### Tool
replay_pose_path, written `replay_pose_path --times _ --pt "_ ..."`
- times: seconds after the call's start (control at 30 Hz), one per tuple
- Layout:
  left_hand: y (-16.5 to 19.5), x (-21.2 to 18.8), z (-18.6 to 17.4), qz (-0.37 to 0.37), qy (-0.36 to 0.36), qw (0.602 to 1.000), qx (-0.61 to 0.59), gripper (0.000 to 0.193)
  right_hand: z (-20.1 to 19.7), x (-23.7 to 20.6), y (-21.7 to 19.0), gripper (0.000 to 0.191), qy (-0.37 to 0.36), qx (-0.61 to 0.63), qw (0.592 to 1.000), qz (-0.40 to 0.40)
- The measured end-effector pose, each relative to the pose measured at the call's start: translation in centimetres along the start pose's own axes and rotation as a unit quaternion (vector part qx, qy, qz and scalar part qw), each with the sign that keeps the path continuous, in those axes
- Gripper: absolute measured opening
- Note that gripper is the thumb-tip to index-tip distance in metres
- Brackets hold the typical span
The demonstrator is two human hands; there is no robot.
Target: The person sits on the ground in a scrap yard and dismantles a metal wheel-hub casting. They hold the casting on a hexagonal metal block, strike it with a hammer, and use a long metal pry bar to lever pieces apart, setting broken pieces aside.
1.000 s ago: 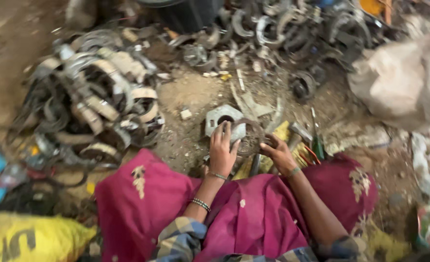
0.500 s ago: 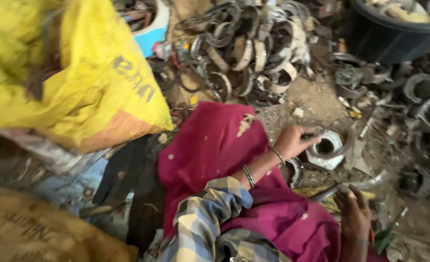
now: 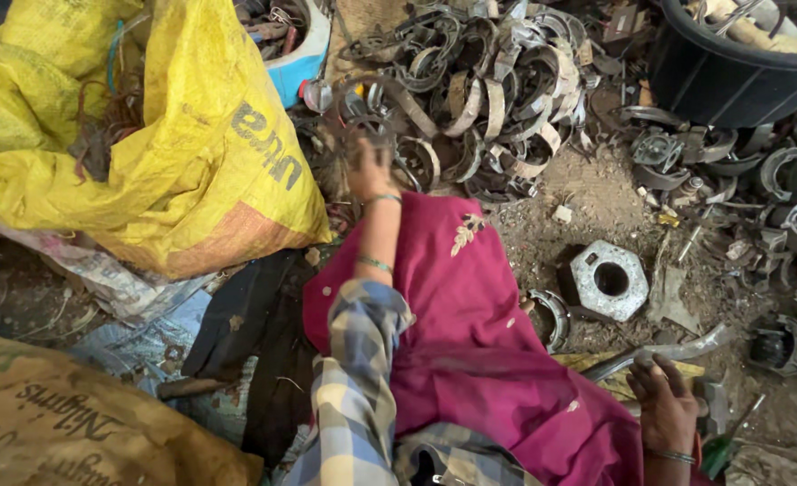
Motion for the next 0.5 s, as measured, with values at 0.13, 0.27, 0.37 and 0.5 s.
replay_pose_path --times 0.13,0.27,0.37,0.5 --pt "-0.4 0.6 -0.6 -0.081 0.046 0.996 -0.011 0.049 0.6 0.1 -0.1 0.035 -0.012 -0.009 1.000 0.005" --pt "-5.3 -2.5 1.7 -0.168 0.060 0.983 0.041 0.045 1.6 -0.4 -0.6 0.036 0.011 -0.043 0.998 0.036" --pt "-10.2 -7.0 5.9 -0.202 -0.090 0.974 0.051 0.047 2.8 -1.3 -1.3 0.039 0.003 -0.028 0.999 0.031" --pt "-18.4 -14.8 9.2 -0.238 -0.207 0.944 0.100 0.049 3.8 -2.4 -1.7 0.040 0.044 -0.082 0.994 0.057"
Point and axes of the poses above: each hand's wrist, its own x-axis towards the middle knuckle, its own z-axis out of the palm, y = z × x, the point moved 3 cm from there along x, towards the middle knuckle, and after that the axes turned 10 degrees about -z, right-handed, at the moved point
